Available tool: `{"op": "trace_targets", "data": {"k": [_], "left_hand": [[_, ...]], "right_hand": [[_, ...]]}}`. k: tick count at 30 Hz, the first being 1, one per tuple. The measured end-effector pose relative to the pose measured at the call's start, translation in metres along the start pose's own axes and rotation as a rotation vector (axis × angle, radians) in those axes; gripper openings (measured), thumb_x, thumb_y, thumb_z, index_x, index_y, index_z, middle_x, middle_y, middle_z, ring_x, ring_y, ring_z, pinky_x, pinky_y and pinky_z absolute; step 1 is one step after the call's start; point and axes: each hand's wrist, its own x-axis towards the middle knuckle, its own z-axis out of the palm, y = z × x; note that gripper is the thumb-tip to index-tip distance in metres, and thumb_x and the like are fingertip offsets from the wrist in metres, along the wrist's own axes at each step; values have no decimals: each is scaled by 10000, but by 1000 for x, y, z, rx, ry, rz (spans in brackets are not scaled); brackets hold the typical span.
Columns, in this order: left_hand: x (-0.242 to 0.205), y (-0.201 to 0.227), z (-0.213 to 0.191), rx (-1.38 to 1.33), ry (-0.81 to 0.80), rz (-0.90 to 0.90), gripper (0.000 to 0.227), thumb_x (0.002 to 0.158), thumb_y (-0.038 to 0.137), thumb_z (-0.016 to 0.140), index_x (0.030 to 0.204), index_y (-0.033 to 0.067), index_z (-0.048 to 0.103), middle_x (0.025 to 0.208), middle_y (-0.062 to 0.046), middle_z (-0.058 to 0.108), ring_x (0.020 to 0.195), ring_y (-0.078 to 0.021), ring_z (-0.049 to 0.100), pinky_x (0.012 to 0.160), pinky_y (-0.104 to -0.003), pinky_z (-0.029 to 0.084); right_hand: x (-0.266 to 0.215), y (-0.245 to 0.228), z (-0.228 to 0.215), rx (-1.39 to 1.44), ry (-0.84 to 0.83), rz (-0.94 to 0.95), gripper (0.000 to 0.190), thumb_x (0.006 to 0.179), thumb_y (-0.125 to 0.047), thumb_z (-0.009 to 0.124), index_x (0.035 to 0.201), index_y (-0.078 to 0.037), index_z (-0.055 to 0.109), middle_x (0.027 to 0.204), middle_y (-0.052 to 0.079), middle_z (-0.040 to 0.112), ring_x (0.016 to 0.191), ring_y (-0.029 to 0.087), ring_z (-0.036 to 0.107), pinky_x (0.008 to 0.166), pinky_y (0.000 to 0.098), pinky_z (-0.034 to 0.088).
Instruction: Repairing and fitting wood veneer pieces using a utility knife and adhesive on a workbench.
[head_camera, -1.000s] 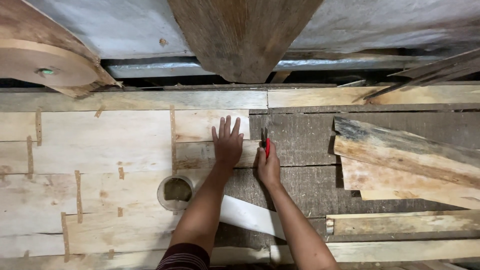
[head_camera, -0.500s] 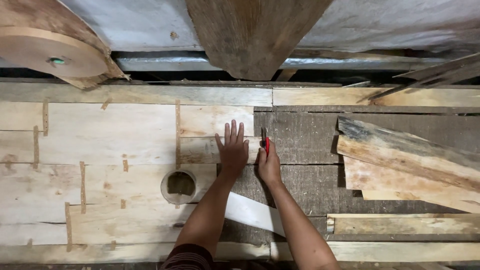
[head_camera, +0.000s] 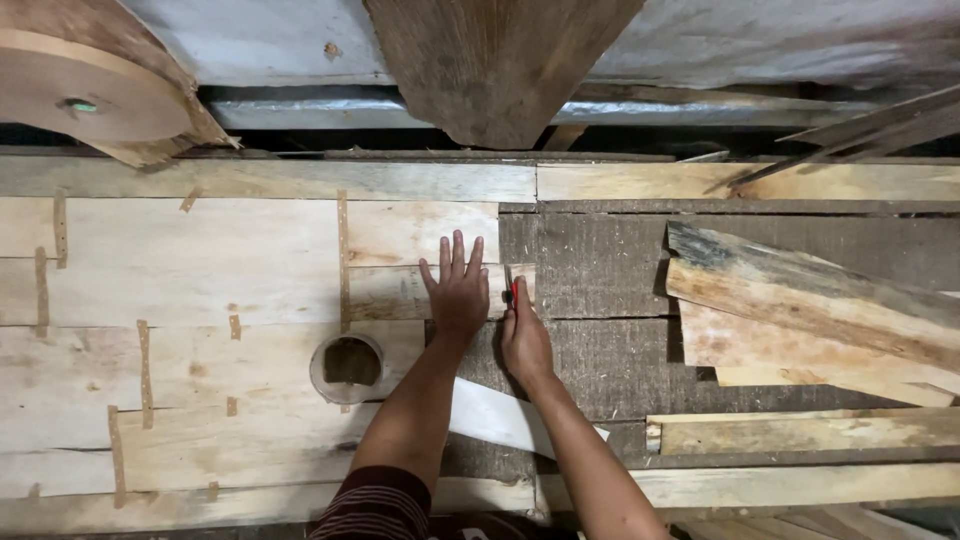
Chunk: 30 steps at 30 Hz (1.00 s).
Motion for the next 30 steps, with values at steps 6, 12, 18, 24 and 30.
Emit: {"op": "trace_targets", "data": {"k": [6, 12, 18, 24, 30], "left_hand": [[-1, -1, 3, 20, -9, -2, 592, 1056, 350, 460, 1624, 247, 327, 1716, -126, 211, 1587, -335, 164, 1204, -713, 59], [0, -2, 3, 21, -50, -17, 607, 1056, 373, 436, 1635, 254, 293, 1722, -115, 179, 1589, -324, 127, 1204, -704, 37], [0, -3, 7, 15, -40, -28, 583, 1067, 391, 395, 1630, 282, 292, 1723, -82, 175, 1585, -294, 106, 1204, -685, 29], [-3, -3, 2, -41, 24, -3, 576, 1077, 364, 458, 1632, 264, 341, 1730, -105, 208, 1600, -318, 163, 1227, -694, 64], [-4, -3, 7, -44, 74, 6, 573, 1076, 361, 475, 1625, 249, 358, 1720, -113, 234, 1598, -331, 189, 1222, -706, 70]], "right_hand": [[-4, -34, -8, -122, -142, 222, 648, 1057, -164, 366, 1651, -142, 109, 1341, 227, 650, 717, 331, 738, 634, 442, 629], [3, -11, 14, -96, -48, 85, 611, 1058, -150, 354, 1627, -95, 138, 1349, 255, 635, 651, 289, 718, 532, 384, 620], [1, -37, 3, -179, -123, 205, 584, 1106, -174, 327, 1655, -97, 142, 1141, 249, 707, 559, 313, 653, 453, 401, 533], [-1, -23, 14, -263, -74, 100, 619, 1075, -100, 405, 1640, -22, 165, 778, 183, 676, 453, 232, 566, 356, 360, 456], [5, -11, 18, -250, 31, -85, 655, 1024, -53, 490, 1611, 48, 217, 587, 69, 607, 400, 196, 526, 330, 359, 391]]}}
